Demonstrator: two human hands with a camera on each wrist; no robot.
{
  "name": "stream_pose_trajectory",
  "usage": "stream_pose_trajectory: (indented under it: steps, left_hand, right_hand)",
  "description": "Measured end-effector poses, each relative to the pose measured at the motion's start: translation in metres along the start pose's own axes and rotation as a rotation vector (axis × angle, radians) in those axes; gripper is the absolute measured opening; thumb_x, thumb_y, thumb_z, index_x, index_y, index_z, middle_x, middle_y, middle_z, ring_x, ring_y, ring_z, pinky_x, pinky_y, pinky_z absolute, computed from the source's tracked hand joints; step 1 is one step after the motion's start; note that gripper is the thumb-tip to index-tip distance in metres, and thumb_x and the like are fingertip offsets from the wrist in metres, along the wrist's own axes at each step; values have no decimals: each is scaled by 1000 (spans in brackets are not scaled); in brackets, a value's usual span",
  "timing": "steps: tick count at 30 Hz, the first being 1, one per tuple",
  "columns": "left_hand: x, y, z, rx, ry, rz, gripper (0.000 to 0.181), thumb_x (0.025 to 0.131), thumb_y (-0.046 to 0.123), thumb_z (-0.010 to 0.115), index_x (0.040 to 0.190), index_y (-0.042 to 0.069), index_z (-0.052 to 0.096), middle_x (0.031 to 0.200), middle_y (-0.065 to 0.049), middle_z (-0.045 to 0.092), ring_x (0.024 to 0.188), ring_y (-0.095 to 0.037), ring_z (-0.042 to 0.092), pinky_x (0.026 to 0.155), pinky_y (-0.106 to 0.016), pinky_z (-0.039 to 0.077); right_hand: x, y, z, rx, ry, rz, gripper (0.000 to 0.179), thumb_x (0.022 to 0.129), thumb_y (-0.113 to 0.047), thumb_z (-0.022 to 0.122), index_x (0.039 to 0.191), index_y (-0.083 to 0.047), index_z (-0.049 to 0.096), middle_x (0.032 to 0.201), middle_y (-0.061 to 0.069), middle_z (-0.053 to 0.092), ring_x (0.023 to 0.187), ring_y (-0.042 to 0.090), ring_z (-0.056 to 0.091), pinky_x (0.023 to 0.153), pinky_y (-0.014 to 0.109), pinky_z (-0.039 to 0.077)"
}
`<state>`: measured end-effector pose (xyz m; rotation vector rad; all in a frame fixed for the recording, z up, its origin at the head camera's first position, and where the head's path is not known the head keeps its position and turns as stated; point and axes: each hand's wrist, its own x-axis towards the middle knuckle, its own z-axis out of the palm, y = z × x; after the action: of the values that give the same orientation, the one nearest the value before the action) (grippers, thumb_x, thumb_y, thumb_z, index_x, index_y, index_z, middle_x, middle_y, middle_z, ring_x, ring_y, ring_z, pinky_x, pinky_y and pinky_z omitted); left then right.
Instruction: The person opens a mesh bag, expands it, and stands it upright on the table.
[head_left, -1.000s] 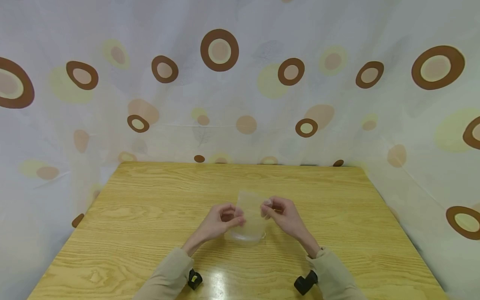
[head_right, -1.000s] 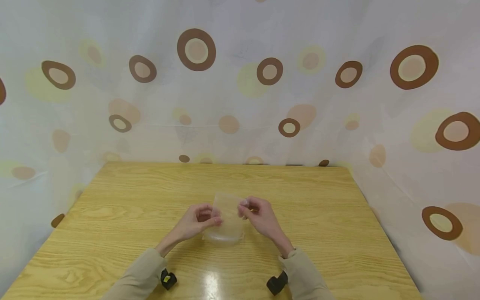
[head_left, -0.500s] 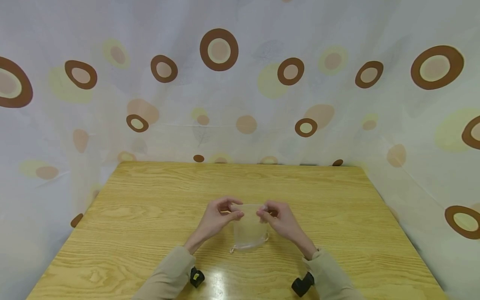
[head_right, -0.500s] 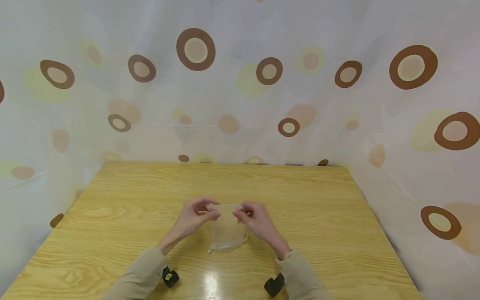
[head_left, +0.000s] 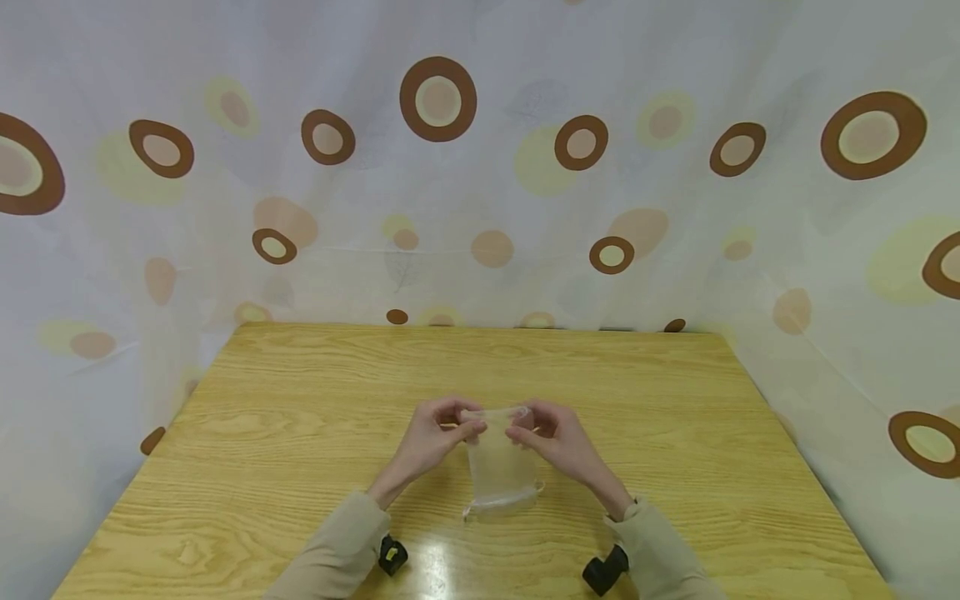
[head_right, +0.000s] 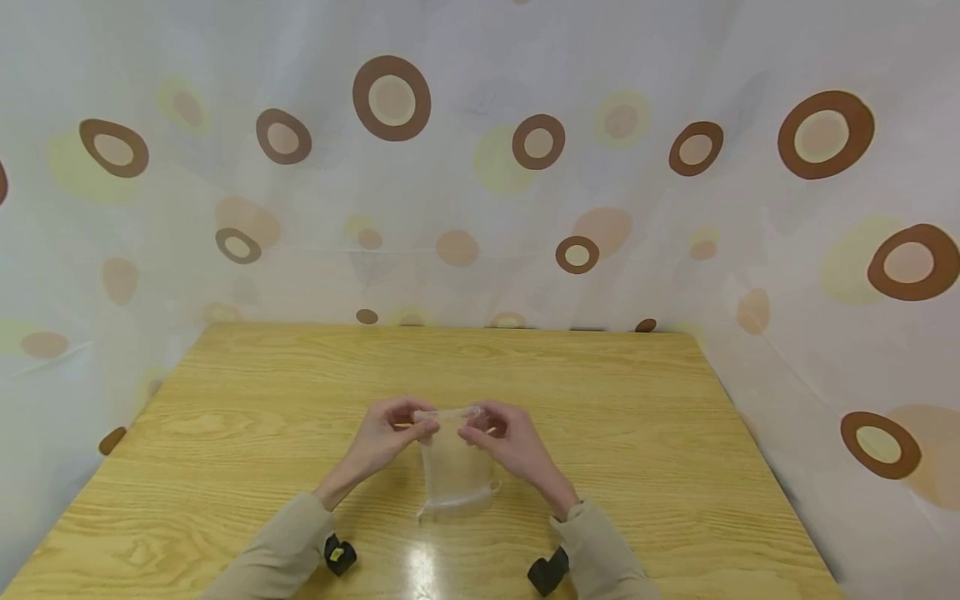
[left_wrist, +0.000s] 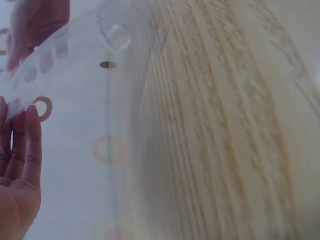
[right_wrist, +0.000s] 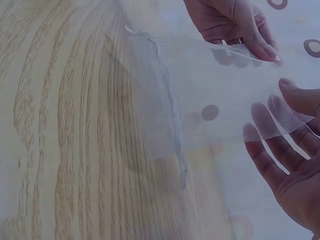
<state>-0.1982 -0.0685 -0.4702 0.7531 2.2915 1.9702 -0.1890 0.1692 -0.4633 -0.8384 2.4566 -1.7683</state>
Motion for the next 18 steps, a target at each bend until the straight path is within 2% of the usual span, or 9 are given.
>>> stream_pose_trajectory:
  steps: [3, 6, 10, 13, 16, 18]
  left_hand:
    - [0, -2, -1, 16, -11, 14, 16, 93, 11, 72, 105, -1, 72, 84, -25, 71, 68, -9, 68, 67, -43, 62]
    - [0, -4, 0, 34, -18, 38, 12, 94, 11, 70, 101, 1, 73, 85, -23, 73, 68, -7, 67, 66, -41, 61]
    - [0, -5, 0, 39, -34, 51, 12, 95, 10, 69, 100, 1, 73, 89, -21, 74, 72, -7, 69, 68, -36, 62]
    - [-1, -4, 1, 23, -54, 31, 20, 93, 11, 73, 108, -2, 71, 102, -22, 74, 86, -10, 72, 75, -30, 63]
    - [-2, -3, 1, 7, -68, 0, 33, 88, 10, 78, 117, -1, 68, 115, -22, 71, 100, -18, 73, 81, -27, 62]
    - [-2, -3, 1, 0, -74, -13, 43, 85, 9, 81, 124, 2, 65, 118, -22, 69, 103, -23, 72, 83, -27, 61]
  right_hand:
    - [0, -1, -1, 19, -1, -18, 13, 96, -4, 66, 102, 7, 69, 88, 27, 70, 74, 18, 71, 66, 40, 62]
    - [1, -1, -1, -5, 11, -38, 12, 97, -2, 64, 94, 7, 70, 83, 25, 70, 71, 17, 69, 65, 37, 61]
    - [1, 0, -1, -60, 28, -31, 15, 98, -4, 63, 90, 7, 71, 80, 21, 71, 69, 21, 68, 64, 36, 60]
    - [1, 1, 0, -82, 41, -22, 16, 98, -5, 64, 87, 5, 71, 78, 18, 71, 68, 23, 68, 64, 35, 59]
    - [1, 1, 1, -89, 56, -32, 16, 97, -4, 64, 85, 2, 72, 76, 16, 71, 67, 19, 67, 63, 31, 58]
    - [1, 1, 2, -87, 62, -51, 16, 97, -3, 64, 84, 0, 72, 75, 15, 70, 66, 16, 66, 62, 28, 57]
